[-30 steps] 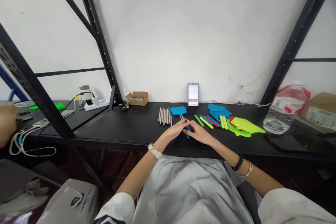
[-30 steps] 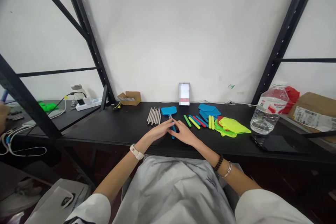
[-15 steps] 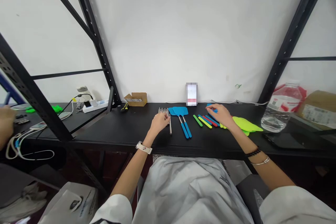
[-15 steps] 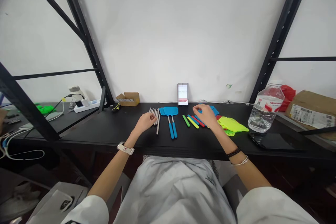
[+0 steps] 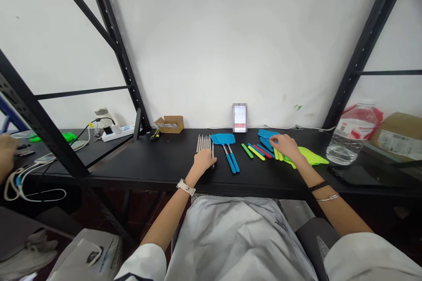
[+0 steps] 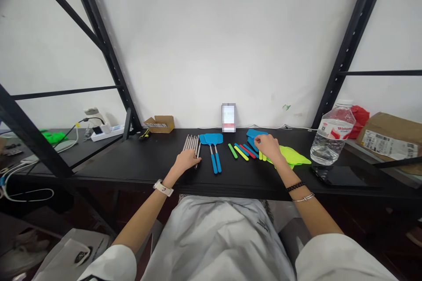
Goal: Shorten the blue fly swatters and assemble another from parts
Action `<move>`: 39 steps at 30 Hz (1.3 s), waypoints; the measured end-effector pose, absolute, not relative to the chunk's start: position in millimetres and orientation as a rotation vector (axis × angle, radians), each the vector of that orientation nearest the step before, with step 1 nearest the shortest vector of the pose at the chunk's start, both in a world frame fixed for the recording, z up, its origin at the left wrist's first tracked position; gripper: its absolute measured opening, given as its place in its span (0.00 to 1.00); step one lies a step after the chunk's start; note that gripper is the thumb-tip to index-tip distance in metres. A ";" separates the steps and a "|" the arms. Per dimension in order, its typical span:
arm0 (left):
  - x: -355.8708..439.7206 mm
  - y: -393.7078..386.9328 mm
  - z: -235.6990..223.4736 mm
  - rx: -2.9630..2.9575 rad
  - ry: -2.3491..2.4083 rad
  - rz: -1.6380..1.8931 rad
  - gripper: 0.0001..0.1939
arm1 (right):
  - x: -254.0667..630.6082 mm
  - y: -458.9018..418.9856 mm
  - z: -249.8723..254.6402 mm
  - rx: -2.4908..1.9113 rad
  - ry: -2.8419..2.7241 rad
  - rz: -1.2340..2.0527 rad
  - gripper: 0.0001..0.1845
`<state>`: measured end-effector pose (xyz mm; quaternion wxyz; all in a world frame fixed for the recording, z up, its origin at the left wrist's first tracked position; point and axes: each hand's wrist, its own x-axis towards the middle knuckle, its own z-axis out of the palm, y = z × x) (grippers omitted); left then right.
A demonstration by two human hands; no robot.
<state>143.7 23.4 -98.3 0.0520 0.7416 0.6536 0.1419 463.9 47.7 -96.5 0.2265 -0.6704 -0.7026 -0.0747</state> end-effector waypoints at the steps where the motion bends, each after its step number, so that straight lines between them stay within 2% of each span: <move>1: 142.1 23.9 -97.1 2.239 1.967 0.441 0.10 | 463.8 48.5 -97.5 -1.841 -1.954 -0.191 0.14; 7: 130.5 30.0 -89.5 2.114 1.793 0.456 0.18 | 465.7 55.2 -106.5 -1.789 -2.081 -0.056 0.11; 16: 113.0 28.7 -75.8 1.863 1.477 0.548 0.19 | 469.5 66.8 -116.0 -1.794 -2.141 -0.125 0.18; 24: 139.5 17.9 -77.4 1.579 0.861 0.634 0.17 | 467.1 65.1 -116.1 -1.807 -2.161 -0.099 0.14; 32: 178.8 5.0 -96.1 1.424 0.622 0.703 0.16 | 467.2 62.7 -114.9 -1.823 -2.141 -0.022 0.08; 39: 185.7 4.7 -98.9 1.530 0.685 0.846 0.17 | 462.8 59.6 -109.0 -1.779 -1.899 -0.095 0.21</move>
